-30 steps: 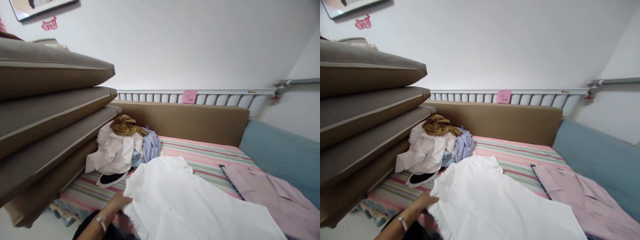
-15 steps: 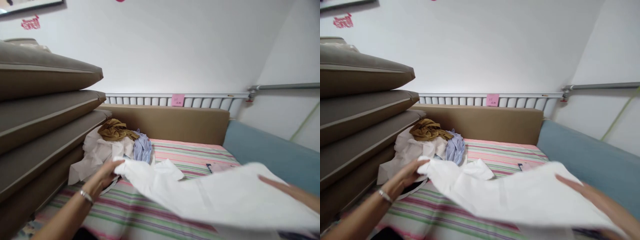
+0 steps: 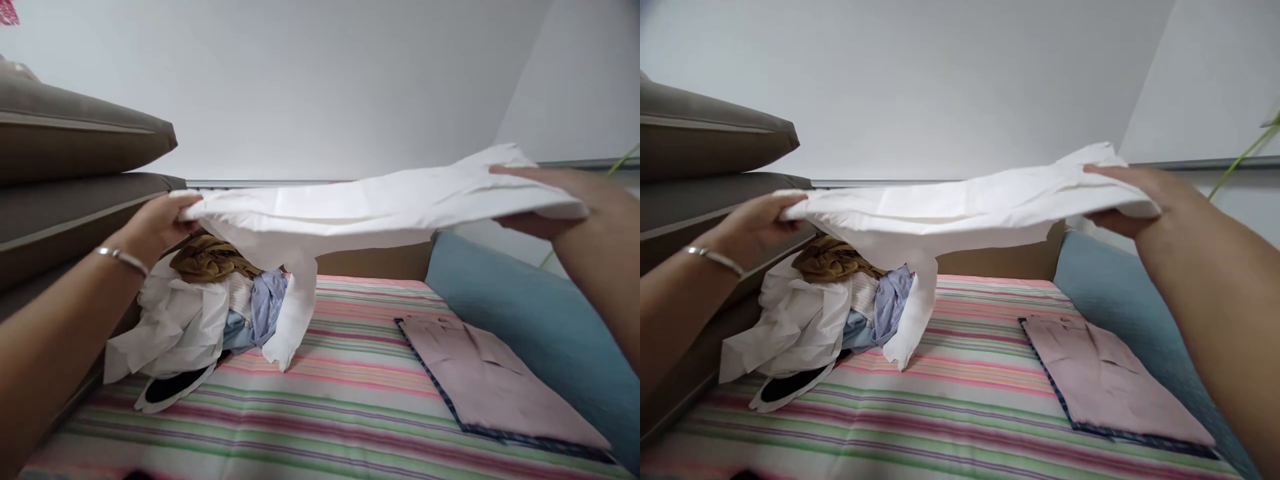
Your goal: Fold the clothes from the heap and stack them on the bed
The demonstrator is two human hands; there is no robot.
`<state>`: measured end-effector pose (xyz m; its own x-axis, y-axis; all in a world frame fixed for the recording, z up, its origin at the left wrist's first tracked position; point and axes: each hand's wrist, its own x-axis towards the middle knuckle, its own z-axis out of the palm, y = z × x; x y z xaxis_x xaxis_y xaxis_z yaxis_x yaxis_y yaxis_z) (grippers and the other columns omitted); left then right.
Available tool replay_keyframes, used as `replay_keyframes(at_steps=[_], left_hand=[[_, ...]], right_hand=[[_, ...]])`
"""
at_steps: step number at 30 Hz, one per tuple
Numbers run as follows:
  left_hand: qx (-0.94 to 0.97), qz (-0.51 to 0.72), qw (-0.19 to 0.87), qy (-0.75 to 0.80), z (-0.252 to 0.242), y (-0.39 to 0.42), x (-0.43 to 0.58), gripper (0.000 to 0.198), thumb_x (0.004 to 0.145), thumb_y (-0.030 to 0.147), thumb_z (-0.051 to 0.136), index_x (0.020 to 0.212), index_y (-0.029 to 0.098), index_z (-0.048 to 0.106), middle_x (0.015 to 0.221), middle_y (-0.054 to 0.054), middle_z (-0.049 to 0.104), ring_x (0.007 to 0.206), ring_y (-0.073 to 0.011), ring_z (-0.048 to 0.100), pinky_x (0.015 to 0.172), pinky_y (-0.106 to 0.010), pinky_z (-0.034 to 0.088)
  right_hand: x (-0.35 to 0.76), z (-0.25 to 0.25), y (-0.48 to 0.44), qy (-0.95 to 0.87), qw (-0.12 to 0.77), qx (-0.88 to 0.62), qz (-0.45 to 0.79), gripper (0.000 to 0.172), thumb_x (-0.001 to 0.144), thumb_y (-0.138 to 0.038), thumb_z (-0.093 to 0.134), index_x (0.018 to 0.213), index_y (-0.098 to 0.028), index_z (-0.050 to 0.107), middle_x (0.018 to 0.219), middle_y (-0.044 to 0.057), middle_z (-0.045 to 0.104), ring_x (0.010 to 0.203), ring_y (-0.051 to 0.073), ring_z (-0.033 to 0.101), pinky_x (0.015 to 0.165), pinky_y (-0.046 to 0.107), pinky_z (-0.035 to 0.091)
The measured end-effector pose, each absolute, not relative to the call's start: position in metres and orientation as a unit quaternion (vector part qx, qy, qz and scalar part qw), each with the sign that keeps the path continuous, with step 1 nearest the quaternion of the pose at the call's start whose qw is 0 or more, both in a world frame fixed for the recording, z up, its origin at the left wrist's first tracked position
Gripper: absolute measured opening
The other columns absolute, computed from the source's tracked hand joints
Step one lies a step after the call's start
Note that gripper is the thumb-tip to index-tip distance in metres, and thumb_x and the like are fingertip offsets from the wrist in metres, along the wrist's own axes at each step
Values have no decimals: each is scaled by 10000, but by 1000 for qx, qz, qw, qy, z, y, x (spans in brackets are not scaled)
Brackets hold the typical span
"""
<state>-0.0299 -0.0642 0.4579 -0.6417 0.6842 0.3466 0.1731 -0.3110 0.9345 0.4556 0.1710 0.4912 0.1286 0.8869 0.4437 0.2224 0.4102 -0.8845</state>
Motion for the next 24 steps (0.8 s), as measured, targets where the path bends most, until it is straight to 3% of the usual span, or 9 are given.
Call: replay_keyframes(at_steps=[2,4,6,9,12,15,19,24], left_hand=[[367,689,183,597,407,-85,-30,494,810,173,530,1239,-46,423,879,-28,624,618,0,502,623,-144,341],[314,665,236,635,337,-105,-26,482,730,211,634,1160,25,523,827,-19,650,618,-60,544,575,-164,412],[248,640,302,662,260,-123,-16,459,656,252,705,1068,99,573,806,-10,669,621,-111,577,548,-208,451],[147,591,372,701,155,-144,4,373,592,281,737,913,145,605,735,-19,680,600,-171,601,500,-254,444],[111,538,386,741,92,-158,18,302,549,280,754,777,152,604,606,-16,642,550,-185,582,458,-255,400],[100,512,385,762,77,-164,17,327,502,297,777,713,149,578,497,11,569,452,-155,514,413,-238,339],[124,513,398,751,87,-171,14,385,485,345,788,746,158,574,523,28,576,448,-122,496,420,-214,328],[139,494,401,759,69,-194,25,408,474,396,774,727,152,567,503,13,570,451,-157,517,432,-250,363]], right_hand=[[468,443,158,-591,534,-477,371,576,784,-420,471,1048,86,547,1221,315,497,877,211,635,611,295,425],[472,377,134,-547,489,-559,387,612,762,-413,583,1135,68,526,1174,339,530,791,231,664,585,294,460],[469,301,104,-513,420,-595,455,560,779,-372,600,1210,-25,512,1075,261,633,744,246,679,592,318,508],[463,190,62,-448,318,-582,599,479,774,-337,594,1182,-96,531,926,163,707,810,272,680,680,344,547],[467,111,39,-413,283,-553,666,394,698,-327,639,1046,-152,579,826,101,724,858,279,673,766,364,543],[477,86,36,-390,276,-556,680,361,637,-326,680,955,-186,583,803,77,727,835,275,678,780,392,540],[486,111,42,-433,274,-562,650,392,616,-353,693,960,-191,596,857,83,727,854,274,672,775,373,538],[503,106,45,-512,246,-584,580,444,614,-412,657,992,-183,616,961,101,712,891,285,661,763,368,537]])
